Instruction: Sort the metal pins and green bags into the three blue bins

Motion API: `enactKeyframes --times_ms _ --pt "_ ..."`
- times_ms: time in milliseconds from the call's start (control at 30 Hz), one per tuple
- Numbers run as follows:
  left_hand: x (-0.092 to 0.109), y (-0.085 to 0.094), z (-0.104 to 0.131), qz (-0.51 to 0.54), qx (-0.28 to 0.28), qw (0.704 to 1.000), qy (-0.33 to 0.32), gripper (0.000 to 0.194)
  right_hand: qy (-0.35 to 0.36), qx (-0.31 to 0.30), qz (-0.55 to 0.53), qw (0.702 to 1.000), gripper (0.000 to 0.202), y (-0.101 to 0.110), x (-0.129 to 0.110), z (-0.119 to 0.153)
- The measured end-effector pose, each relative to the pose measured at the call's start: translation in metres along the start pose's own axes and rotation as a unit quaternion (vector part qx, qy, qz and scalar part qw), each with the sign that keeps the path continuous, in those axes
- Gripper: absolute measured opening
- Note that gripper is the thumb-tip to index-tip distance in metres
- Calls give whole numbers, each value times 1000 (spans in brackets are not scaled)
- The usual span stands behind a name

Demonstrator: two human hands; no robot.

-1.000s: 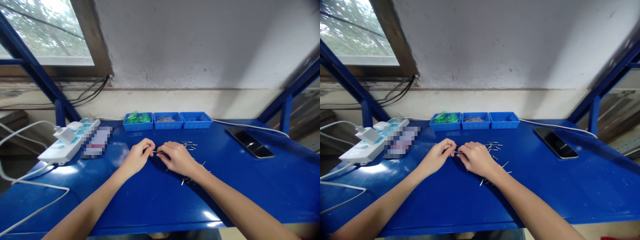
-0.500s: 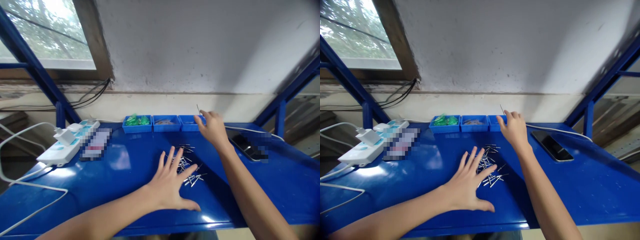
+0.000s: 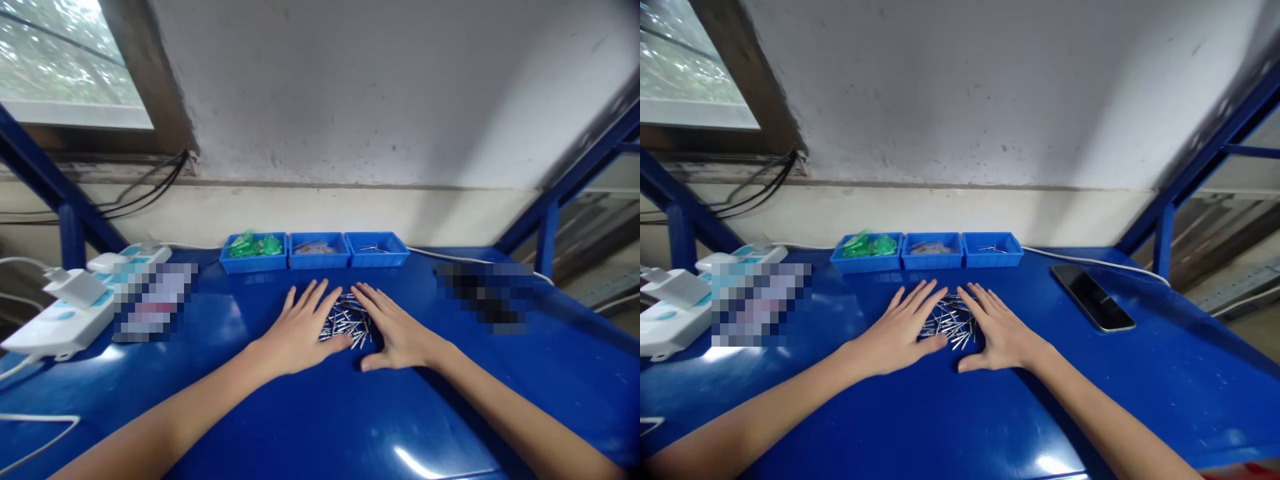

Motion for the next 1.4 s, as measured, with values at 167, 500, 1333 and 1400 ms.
enactKeyframes --times_ms 167,500,1333,1400 --pt "-27 -12 31 -33 -43 998 25 104 39 25 -54 997 101 -14 -29 -50" --pt "-31 -12 38 -27 -35 999 2 105 13 115 -95 989 82 -18 -66 -64" --pt "-46 3 51 -23 -75 997 19 96 13 96 -99 990 69 -17 -84 -54" --pt "-49 -2 46 -48 -52 997 22 108 23 98 -96 990 62 -18 -87 -55"
Point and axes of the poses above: each hand's wrist, its own z-axis away from the middle knuckle, its own y-axis out of the back of the hand, x = y × z, the point moved 8 cm from there along -z, towards the middle knuckle, and after that the axes turned 7 degrees about y, right-handed, at the moved point
